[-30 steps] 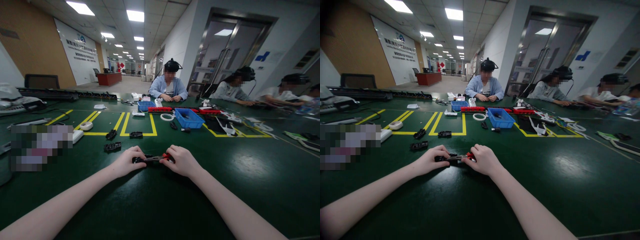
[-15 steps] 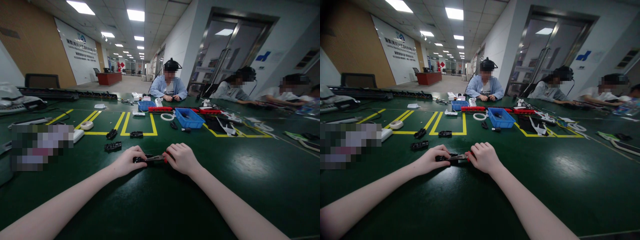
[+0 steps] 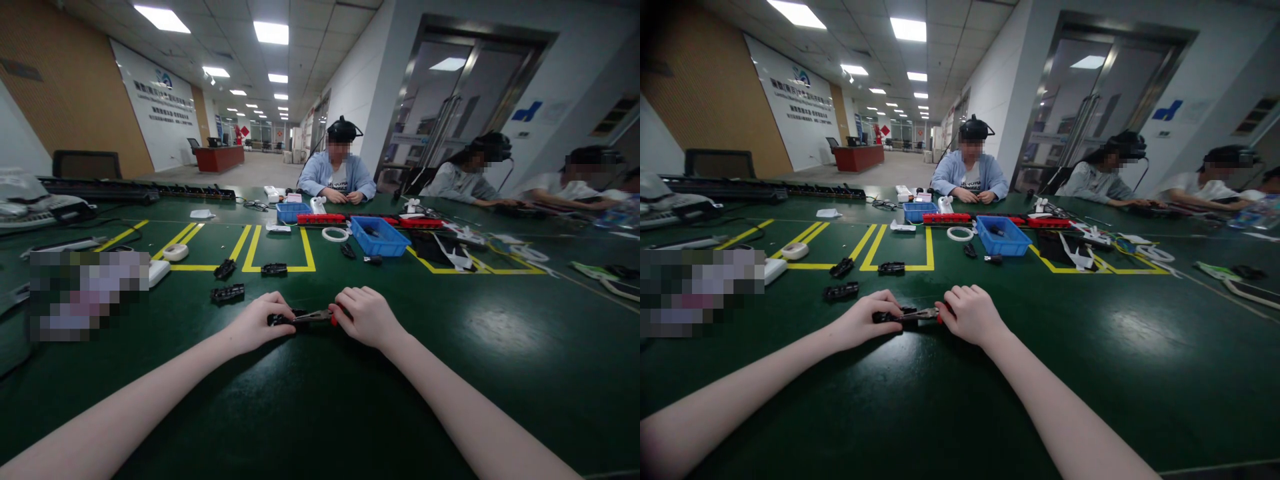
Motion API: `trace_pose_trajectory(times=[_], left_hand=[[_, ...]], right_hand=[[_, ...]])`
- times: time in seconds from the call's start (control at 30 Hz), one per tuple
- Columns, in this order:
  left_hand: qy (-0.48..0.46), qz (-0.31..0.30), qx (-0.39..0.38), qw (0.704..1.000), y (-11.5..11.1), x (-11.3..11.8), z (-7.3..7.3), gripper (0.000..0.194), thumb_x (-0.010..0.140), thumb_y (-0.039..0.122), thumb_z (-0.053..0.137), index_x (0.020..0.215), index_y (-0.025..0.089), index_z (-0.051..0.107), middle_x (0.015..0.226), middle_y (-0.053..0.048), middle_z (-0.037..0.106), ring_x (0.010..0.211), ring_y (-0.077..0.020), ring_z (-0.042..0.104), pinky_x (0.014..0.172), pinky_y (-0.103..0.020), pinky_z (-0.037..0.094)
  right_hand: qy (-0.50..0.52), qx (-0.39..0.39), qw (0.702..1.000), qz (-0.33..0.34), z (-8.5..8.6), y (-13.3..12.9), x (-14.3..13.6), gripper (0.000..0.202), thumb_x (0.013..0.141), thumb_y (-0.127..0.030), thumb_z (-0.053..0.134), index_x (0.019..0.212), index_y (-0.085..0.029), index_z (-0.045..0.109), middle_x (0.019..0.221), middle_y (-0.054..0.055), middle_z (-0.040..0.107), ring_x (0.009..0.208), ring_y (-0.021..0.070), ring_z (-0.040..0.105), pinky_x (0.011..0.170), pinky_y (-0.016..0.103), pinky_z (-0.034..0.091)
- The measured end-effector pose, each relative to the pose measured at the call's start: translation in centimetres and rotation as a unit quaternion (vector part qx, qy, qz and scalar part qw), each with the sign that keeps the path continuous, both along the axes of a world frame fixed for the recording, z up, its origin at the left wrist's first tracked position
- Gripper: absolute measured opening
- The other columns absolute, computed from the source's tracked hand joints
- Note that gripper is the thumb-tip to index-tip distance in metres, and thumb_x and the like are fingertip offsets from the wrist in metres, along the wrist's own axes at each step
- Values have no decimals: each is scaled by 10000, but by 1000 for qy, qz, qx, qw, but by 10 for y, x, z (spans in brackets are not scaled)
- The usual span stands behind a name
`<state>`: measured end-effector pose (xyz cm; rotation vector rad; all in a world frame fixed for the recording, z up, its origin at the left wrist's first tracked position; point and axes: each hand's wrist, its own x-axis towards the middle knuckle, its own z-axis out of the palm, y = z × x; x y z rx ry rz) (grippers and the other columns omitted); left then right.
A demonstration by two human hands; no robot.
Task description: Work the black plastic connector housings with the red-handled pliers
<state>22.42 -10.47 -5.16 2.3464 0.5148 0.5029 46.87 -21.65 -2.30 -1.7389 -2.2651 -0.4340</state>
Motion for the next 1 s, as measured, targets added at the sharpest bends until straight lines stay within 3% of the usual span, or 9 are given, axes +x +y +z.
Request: trace_pose_trajectory(times=[0.4, 0.8, 1.0], left_hand=[[-2, 1, -1, 1000, 0, -1, 0, 155, 858, 348, 686, 925, 211, 712, 1021, -43, 601, 975, -226, 584, 896, -391, 465], [-10, 3, 15, 1000, 0, 0, -1, 141, 861, 331, 688, 931, 212, 718, 998, -42, 608, 960, -220, 585, 892, -384, 460], [-16, 3, 9, 1000, 1, -1, -4, 136, 855, 315, 703, 957, 230, 735, 1001, -42, 605, 946, -212, 591, 878, -363, 469]], right_hand=[[10, -10, 1000, -7, 1, -4, -8, 347, 990, -325, 395, 832, -161, 657, 820, 79, 661, 701, 168, 564, 663, 321, 346], [7, 27, 1000, 4, 0, -3, -4, 318, 985, -352, 439, 857, -156, 655, 858, 78, 663, 747, 169, 571, 682, 315, 336], [11, 36, 999, -12, 0, -2, -4, 417, 1026, -330, 337, 774, -157, 621, 771, 73, 646, 661, 154, 541, 659, 314, 329]])
